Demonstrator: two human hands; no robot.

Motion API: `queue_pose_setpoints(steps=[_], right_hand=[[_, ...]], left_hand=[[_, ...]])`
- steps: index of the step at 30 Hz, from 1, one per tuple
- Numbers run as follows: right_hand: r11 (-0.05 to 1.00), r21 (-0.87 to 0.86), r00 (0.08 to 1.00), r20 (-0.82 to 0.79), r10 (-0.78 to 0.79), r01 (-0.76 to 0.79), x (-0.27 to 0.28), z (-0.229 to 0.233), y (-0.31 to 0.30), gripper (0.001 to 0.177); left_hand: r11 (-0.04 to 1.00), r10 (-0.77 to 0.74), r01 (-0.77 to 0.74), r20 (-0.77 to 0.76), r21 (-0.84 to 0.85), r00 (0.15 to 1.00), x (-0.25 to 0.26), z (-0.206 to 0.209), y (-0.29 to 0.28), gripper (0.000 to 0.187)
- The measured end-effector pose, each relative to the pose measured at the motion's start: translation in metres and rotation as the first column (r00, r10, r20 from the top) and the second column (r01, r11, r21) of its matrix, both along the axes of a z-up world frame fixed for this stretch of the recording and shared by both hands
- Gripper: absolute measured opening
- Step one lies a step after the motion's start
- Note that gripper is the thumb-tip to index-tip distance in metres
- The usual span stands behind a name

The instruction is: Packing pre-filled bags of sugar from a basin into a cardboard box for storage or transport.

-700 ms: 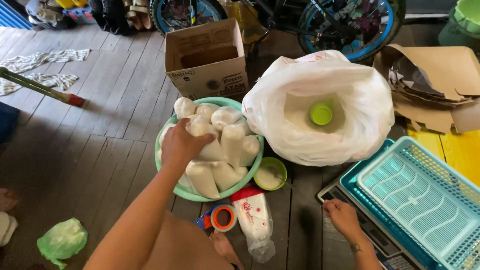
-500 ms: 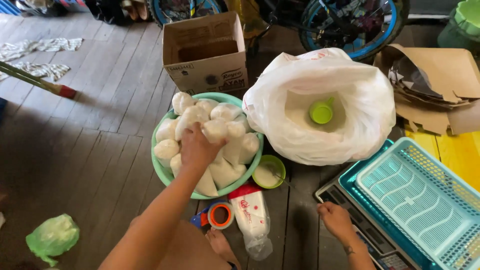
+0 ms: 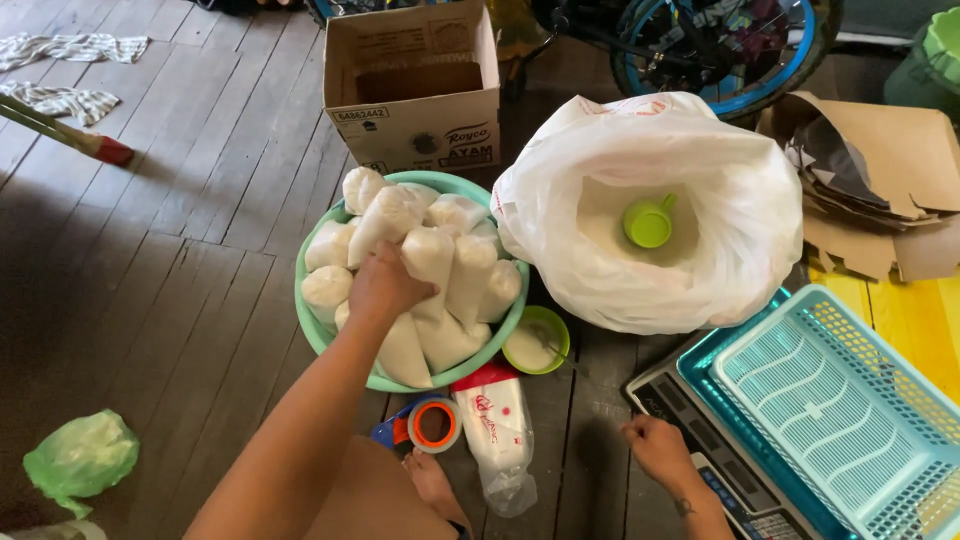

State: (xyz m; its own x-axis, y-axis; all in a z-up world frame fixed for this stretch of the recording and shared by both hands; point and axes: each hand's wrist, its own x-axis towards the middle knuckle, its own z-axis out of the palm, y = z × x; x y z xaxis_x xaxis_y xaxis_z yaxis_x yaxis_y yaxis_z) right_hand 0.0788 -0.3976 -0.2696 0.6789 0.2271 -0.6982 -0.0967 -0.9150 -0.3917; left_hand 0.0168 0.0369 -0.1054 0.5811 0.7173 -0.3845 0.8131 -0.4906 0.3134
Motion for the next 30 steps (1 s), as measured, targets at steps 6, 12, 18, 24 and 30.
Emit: queue_pose_setpoints(steps=[6,12,18,24,30], right_hand=[[1.0,-0.005,0.998,-0.059,-0.01,0.01,-0.003,-0.01,0.002,0.043],[0.994,-0.064,0.977,-0.199,0.079,-0.093,-0.018,0.008,0.026,0.027],[0.915,0.236,0.903,-0.363,-0.23,0.328,-0.04,-0.039,0.068,0.046],[0.619,0.436,0.748,-0.495,-0.442,0.654,-0.02,-0.107,0.124,0.086],[0.349,0.513,0.613,-0.559,-0.558,0.785,-0.006,-0.216,0.164,0.065]], left_hand=[[0.983,0.159,-0.149,0.099,-0.103,0.982,-0.01,0.049,0.014,0.087],[0.956,0.266,-0.237,0.172,-0.175,0.949,-0.017,0.088,0.005,0.077],[0.974,0.216,-0.196,0.21,-0.11,0.954,-0.015,0.088,0.003,0.074],[0.982,0.185,-0.161,0.381,-0.094,0.906,-0.017,0.079,0.006,0.075],[0.975,0.204,-0.14,0.435,-0.174,0.877,-0.019,0.08,0.01,0.081]])
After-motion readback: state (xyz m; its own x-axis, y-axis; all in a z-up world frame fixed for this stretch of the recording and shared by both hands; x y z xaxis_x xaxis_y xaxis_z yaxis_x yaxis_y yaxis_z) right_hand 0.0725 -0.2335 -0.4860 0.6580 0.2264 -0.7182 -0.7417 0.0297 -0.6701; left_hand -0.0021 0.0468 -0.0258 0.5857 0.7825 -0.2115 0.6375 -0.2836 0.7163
